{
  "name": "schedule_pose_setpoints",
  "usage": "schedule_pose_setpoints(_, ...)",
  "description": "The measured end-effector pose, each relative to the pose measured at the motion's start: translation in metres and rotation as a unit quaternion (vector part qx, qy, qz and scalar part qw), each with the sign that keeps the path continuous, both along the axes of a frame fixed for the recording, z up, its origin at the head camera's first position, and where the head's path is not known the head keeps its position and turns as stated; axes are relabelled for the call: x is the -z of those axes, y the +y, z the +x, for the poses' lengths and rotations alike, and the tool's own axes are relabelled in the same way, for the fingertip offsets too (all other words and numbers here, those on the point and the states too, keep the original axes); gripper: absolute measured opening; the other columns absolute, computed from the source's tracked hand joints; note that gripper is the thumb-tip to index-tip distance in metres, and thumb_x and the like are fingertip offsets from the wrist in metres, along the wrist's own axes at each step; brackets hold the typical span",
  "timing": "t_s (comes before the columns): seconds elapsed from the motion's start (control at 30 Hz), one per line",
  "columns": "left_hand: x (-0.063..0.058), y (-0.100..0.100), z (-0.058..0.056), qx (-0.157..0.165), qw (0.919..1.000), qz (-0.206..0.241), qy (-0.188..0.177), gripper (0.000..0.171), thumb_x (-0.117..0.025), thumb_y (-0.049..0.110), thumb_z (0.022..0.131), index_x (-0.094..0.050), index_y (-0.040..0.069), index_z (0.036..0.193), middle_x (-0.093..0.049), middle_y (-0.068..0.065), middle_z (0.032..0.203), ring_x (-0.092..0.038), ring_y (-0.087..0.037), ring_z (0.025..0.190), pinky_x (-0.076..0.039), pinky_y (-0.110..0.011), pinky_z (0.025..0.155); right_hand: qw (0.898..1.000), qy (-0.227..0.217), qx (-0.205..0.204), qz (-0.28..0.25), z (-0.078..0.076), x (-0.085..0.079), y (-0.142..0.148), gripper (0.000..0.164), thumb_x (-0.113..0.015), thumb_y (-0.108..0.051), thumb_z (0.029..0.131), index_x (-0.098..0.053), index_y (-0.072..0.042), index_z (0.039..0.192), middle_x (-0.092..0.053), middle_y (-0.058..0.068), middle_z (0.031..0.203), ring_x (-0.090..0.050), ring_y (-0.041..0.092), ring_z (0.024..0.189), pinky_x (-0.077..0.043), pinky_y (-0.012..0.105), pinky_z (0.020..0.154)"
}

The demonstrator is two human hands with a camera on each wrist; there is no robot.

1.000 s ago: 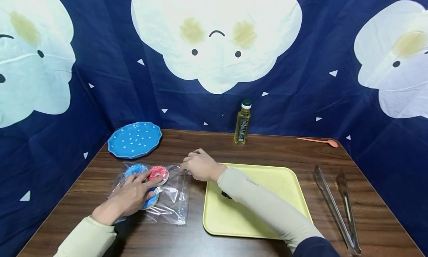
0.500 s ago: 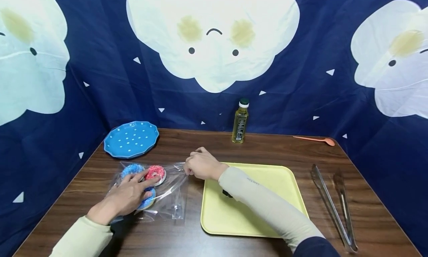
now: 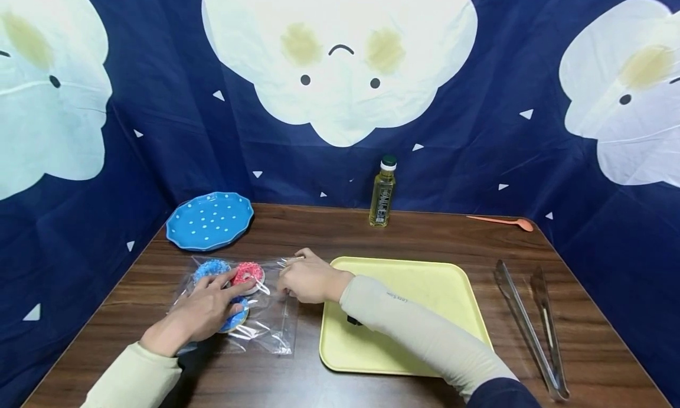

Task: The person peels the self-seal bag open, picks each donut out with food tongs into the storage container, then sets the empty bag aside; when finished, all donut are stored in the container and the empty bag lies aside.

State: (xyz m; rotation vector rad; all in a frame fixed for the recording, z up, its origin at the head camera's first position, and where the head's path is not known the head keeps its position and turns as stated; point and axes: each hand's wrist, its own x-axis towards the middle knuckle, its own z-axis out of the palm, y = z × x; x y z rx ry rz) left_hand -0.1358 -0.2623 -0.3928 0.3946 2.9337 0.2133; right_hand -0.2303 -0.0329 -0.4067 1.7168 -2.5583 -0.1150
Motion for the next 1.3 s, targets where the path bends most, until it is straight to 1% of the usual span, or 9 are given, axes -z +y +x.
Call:
schedule_pose_setpoints(0.13,0.000,0.001,-0.001,-0.007,0.9999,-0.001,-0.011,0.047,-0.063,0.030,0.100,-0.054,0.025,0.147,-0.035,-0.024,0.153,-0.035,-0.057,0.128,-0.034,-0.083,0.085,1.000,-0.009,-0.003,-0.014,-0.001,0.003,0.003,0.027,-0.067,-0.007,0.088,-0.070,-0.034,0.082,-0.064,-0.028,0.092,-0.055,-0.002,0.100,-0.035,0.040,0.100)
schedule_pose_setpoints(0.4,0.000,0.001,-0.001,-0.004,0.9999,0.002,-0.012,0.047,-0.063,0.030,0.100,-0.055,0.026,0.146,-0.037,-0.024,0.153,-0.036,-0.056,0.127,-0.034,-0.083,0.084,1.000,-0.002,0.004,0.007,0.000,0.000,0.018,0.029,-0.068,-0.005,0.087,-0.074,-0.034,0.084,-0.066,-0.026,0.092,-0.057,-0.001,0.098,-0.036,0.042,0.101)
schedule_pose_setpoints(0.53,0.000,0.000,0.000,0.000,1.0000,0.004,-0.006,0.046,-0.063,0.028,0.100,-0.055,0.024,0.146,-0.037,-0.025,0.152,-0.037,-0.057,0.127,-0.036,-0.083,0.083,1.000,-0.006,0.001,0.006,0.006,-0.002,0.015,0.030,-0.068,-0.008,0.089,-0.075,-0.036,0.097,-0.066,-0.026,0.103,-0.055,0.001,0.106,-0.035,0.042,0.102)
schedule_pose_setpoints(0.63,-0.001,-0.002,0.000,0.001,1.0000,0.005,-0.002,0.046,-0.063,0.028,0.100,-0.056,0.022,0.145,-0.037,-0.026,0.151,-0.036,-0.057,0.127,-0.035,-0.083,0.083,1.000,-0.009,-0.017,0.012,0.014,-0.005,0.009,0.030,-0.068,-0.014,0.092,-0.073,-0.039,0.108,-0.065,-0.025,0.112,-0.052,0.003,0.111,-0.034,0.042,0.103)
schedule_pose_setpoints(0.7,-0.002,-0.002,-0.001,0.001,1.0000,0.008,-0.001,0.047,-0.064,0.029,0.099,-0.056,0.022,0.145,-0.037,-0.027,0.151,-0.036,-0.056,0.127,-0.034,-0.084,0.084,0.999,-0.008,-0.033,0.026,0.019,-0.006,0.006,0.029,-0.068,-0.018,0.093,-0.073,-0.040,0.110,-0.065,-0.026,0.113,-0.051,0.003,0.113,-0.032,0.043,0.104)
schedule_pose_setpoints(0.83,-0.002,-0.002,-0.003,0.004,0.9999,0.009,-0.001,0.047,-0.064,0.029,0.099,-0.055,0.022,0.145,-0.038,-0.028,0.150,-0.036,-0.056,0.127,-0.034,-0.084,0.084,0.998,0.002,-0.051,0.045,0.027,-0.006,0.003,0.018,-0.071,-0.026,0.093,-0.074,-0.041,0.102,-0.066,-0.028,0.105,-0.052,0.001,0.111,-0.030,0.045,0.107)
schedule_pose_setpoints(0.97,-0.002,-0.002,-0.002,0.006,1.0000,0.008,0.001,0.047,-0.064,0.028,0.099,-0.056,0.023,0.145,-0.039,-0.028,0.150,-0.037,-0.056,0.126,-0.035,-0.083,0.084,0.998,0.011,-0.051,0.036,0.028,-0.004,0.004,0.009,-0.073,-0.031,0.092,-0.074,-0.039,0.094,-0.066,-0.029,0.098,-0.052,-0.001,0.107,-0.032,0.043,0.105)
schedule_pose_setpoints(1.2,-0.002,-0.003,-0.002,0.012,0.9999,0.009,0.004,0.047,-0.064,0.029,0.099,-0.056,0.023,0.145,-0.040,-0.027,0.149,-0.039,-0.057,0.125,-0.039,-0.079,0.084,0.998,0.015,-0.056,0.013,0.027,-0.001,0.014,0.014,-0.072,-0.028,0.093,-0.067,-0.035,0.083,-0.063,-0.028,0.093,-0.052,-0.001,0.095,-0.034,0.040,0.102)
schedule_pose_setpoints(1.3,-0.003,-0.002,-0.002,0.012,0.9999,0.010,-0.002,0.047,-0.064,0.029,0.100,-0.055,0.023,0.146,-0.039,-0.027,0.150,-0.039,-0.058,0.125,-0.040,-0.079,0.084,0.999,0.007,-0.049,0.010,0.027,-0.002,0.022,0.017,-0.075,-0.021,0.088,-0.066,-0.034,0.082,-0.060,-0.026,0.088,-0.052,-0.002,0.092,-0.034,0.042,0.104)
